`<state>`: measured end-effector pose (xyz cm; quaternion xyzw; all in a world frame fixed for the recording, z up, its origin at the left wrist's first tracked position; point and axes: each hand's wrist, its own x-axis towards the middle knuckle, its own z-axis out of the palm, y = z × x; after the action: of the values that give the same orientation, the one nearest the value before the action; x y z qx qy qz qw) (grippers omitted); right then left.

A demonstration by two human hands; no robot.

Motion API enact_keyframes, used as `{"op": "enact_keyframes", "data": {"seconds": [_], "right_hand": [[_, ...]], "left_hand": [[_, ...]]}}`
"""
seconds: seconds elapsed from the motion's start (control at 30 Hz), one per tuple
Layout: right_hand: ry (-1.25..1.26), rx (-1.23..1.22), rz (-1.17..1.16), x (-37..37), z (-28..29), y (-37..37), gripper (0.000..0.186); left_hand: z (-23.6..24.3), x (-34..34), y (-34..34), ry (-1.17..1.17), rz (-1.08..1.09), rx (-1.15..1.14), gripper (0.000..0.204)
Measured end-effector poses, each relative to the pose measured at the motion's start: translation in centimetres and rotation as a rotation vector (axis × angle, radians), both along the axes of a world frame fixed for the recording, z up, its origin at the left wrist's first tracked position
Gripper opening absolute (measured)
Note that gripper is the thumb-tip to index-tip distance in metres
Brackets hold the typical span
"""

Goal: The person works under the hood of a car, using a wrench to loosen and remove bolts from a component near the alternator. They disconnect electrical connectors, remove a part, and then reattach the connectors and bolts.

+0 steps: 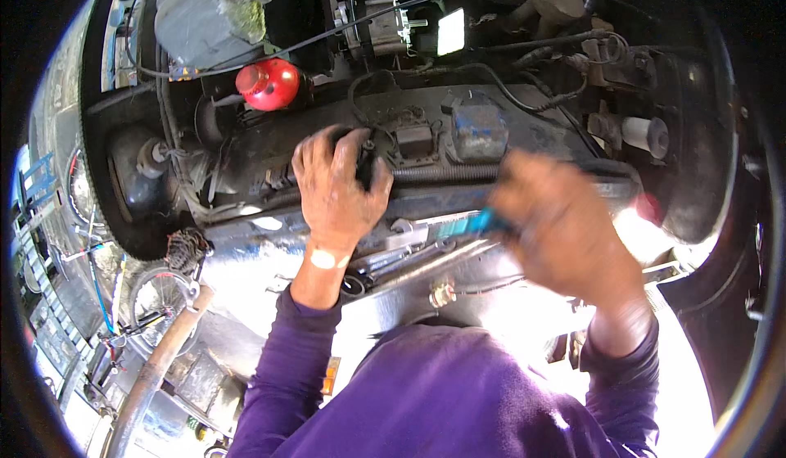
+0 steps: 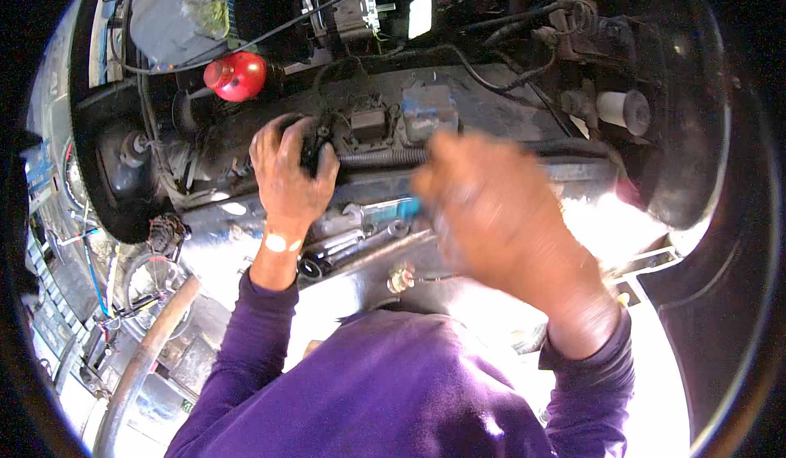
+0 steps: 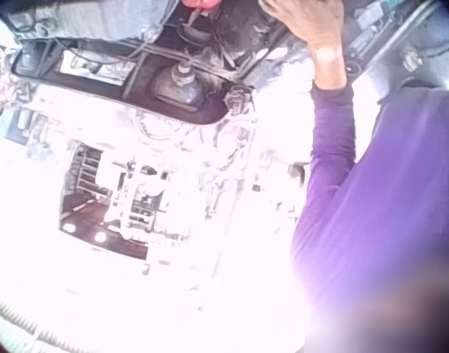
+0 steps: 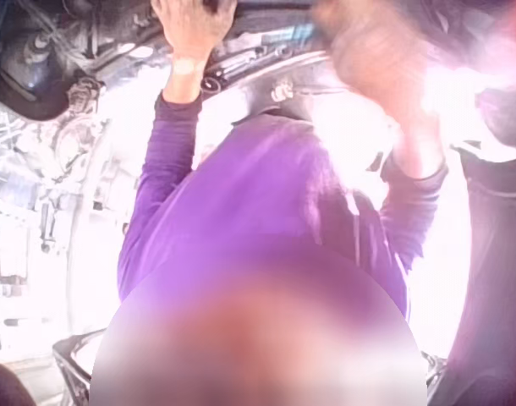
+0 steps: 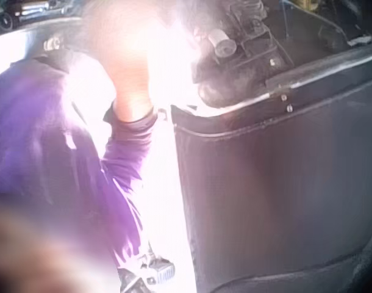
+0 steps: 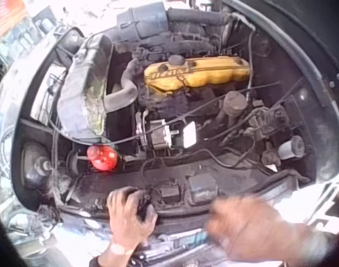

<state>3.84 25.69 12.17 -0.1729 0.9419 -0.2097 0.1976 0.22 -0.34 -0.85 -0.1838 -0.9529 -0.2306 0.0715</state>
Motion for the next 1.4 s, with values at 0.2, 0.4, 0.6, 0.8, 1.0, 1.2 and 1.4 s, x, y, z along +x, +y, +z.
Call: {"op": "enact_keyframes", "data": {"seconds": [0.2, 0.4, 0.6, 0.8, 1.0, 1.2, 1.4], "right_hand": [[0.1, 0.18, -0.117, 11.8, -2.6, -4.3, 0.023], [0.125, 0.211, -0.104, 16.0, -4.8, -4.2, 0.025], [0.206, 0.07, 0.056, 17.3, -5.1, -6.1, 0.014], [-0.015, -0.041, 0.019, 16.4, -5.7, -6.0, 0.009], [-0.162, -0.068, 0.002, 14.0, -5.0, -4.8, 0.009], [-0.191, -0.085, 0.259, 13.2, -6.4, -5.4, 0.016], [-0.32, -0.065, 0.318, 13.7, -6.6, -4.9, 0.018]], "left_hand": [[0.0, 0.3, -0.3, 0.038, 0.001, -0.005, 0.038], [-0.4, 0.6, -0.5, 0.013, 0.004, -0.006, 0.037], [-0.9, 0.8, -0.7, 0.016, 0.017, -0.013, 0.04], [0.7, 0.0, -0.7, -0.219, 0.066, -0.073, 0.053], [2.5, -4.6, 1.1, -0.175, -0.039, 0.122, 0.048], [0.6, -11.1, 5.5, -0.203, -0.046, 0.185, 0.042], [-0.2, -15.5, 8.9, -0.253, -0.042, 0.372, 0.032]]}}
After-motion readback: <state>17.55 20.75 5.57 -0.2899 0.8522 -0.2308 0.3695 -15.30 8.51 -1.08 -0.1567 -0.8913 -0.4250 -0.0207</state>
